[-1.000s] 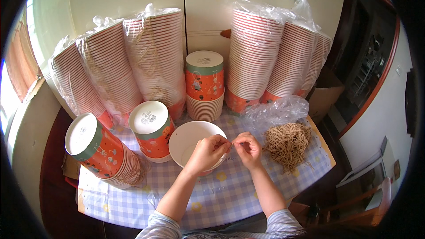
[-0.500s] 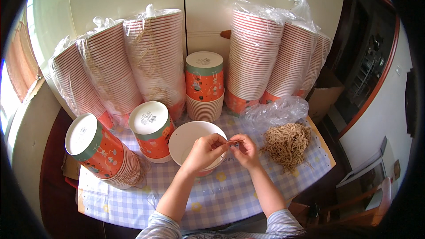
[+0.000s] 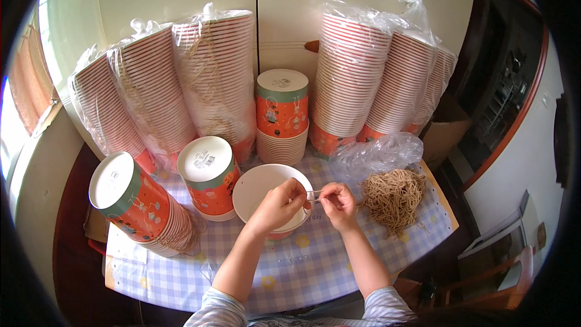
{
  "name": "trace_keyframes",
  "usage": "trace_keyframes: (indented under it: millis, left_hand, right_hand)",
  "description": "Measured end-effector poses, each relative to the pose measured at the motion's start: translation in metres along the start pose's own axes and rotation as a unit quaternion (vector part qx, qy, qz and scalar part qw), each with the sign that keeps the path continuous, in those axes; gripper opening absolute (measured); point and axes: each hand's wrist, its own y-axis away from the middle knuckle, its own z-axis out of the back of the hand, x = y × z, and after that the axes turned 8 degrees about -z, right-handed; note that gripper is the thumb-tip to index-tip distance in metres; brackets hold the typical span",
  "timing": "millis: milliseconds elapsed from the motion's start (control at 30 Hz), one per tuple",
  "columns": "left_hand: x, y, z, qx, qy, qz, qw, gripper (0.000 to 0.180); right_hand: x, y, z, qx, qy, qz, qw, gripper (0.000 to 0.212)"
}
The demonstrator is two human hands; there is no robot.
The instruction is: Manually stringing and organizing paper bowls as part of a manufacturing or packaging process.
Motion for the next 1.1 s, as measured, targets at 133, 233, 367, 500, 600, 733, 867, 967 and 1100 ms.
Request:
trace_keyframes:
  millis: [133, 233, 367, 500, 600, 733, 867, 967, 1100]
  left_hand:
    - [0.004, 0.0, -0.002, -0.017, 0.066, 0.009, 0.998, 0.011]
    - [0.006, 0.0, 0.0, -0.019, 0.045, 0.001, 0.999, 0.01]
    - [-0.001, 0.001, 0.004, -0.015, -0.039, -0.012, 0.999, 0.013]
    - [-0.006, 0.001, 0.007, -0.005, -0.071, -0.006, 0.997, 0.017]
    - [-0.007, 0.002, 0.007, -0.013, -0.097, -0.011, 0.995, 0.017]
    - [-0.013, 0.002, 0.008, -0.006, -0.14, -0.005, 0.99, 0.017]
    - [-0.015, 0.002, 0.008, -0.005, -0.151, 0.005, 0.989, 0.018]
    - [-0.016, 0.001, 0.007, 0.001, -0.149, 0.01, 0.989, 0.019]
    - [-0.013, 0.002, 0.007, -0.001, -0.16, 0.002, 0.987, 0.018]
  right_hand:
    - [0.005, 0.0, -0.004, 0.032, 0.012, 0.015, 0.999, 0.017]
    - [0.009, 0.0, -0.01, 0.045, 0.152, 0.078, 0.984, 0.02]
    - [0.012, -0.003, -0.014, 0.053, 0.304, 0.156, 0.938, 0.023]
    - [0.015, -0.004, -0.017, 0.07, 0.325, 0.17, 0.928, 0.022]
    - [0.015, -0.003, -0.016, 0.053, 0.286, 0.147, 0.945, 0.02]
    - [0.005, 0.005, -0.007, -0.045, 0.046, -0.03, 0.998, 0.019]
    - [0.006, -0.003, -0.005, -0.003, -0.007, 0.038, 0.999, 0.017]
    - [0.007, -0.007, 0.0, 0.042, 0.219, 0.057, 0.973, 0.023]
    - [0.017, -0.009, -0.014, -0.015, 0.347, 0.103, 0.932, 0.03]
